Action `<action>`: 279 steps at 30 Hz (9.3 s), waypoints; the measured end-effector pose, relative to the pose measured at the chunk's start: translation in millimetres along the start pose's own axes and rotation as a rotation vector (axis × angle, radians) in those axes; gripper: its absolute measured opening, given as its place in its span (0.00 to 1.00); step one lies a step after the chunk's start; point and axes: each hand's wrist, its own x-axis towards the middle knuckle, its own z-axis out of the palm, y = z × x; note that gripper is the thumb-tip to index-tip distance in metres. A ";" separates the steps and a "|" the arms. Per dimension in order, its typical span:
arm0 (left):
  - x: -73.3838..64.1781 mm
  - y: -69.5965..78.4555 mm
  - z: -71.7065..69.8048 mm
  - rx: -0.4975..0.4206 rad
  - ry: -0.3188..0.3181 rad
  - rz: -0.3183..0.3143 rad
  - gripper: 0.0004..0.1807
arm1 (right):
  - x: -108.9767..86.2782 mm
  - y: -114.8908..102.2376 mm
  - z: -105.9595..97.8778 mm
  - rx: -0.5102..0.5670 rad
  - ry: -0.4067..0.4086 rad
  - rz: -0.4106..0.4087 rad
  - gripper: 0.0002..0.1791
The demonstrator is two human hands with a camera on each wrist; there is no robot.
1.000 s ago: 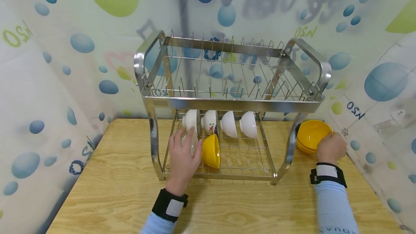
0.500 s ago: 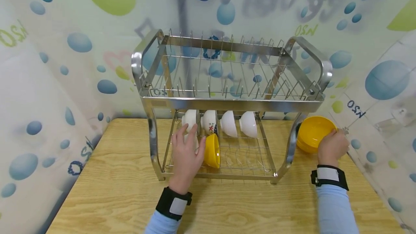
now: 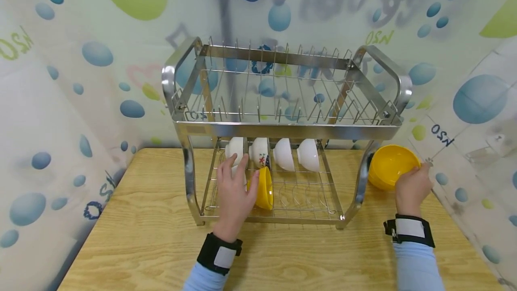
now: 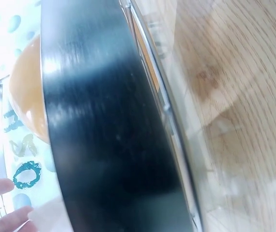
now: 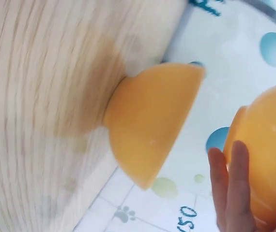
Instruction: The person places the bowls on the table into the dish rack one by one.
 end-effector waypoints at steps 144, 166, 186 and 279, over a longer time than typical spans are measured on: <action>-18.6 60.2 22.6 -0.433 -0.224 -0.177 0.24 | -148.0 -64.2 -50.0 0.219 -0.905 -0.202 0.36; -18.4 62.0 23.0 -0.611 -0.331 -0.291 0.22 | -156.8 -77.9 -19.8 0.247 -0.932 -0.255 0.34; -21.9 63.5 19.4 -0.632 -0.388 -0.365 0.21 | -169.7 -91.8 -2.8 0.302 -1.002 -0.242 0.32; -10.7 60.7 2.6 -0.740 -0.565 -0.644 0.29 | -130.5 -34.1 -50.8 -0.111 -0.474 -0.300 0.34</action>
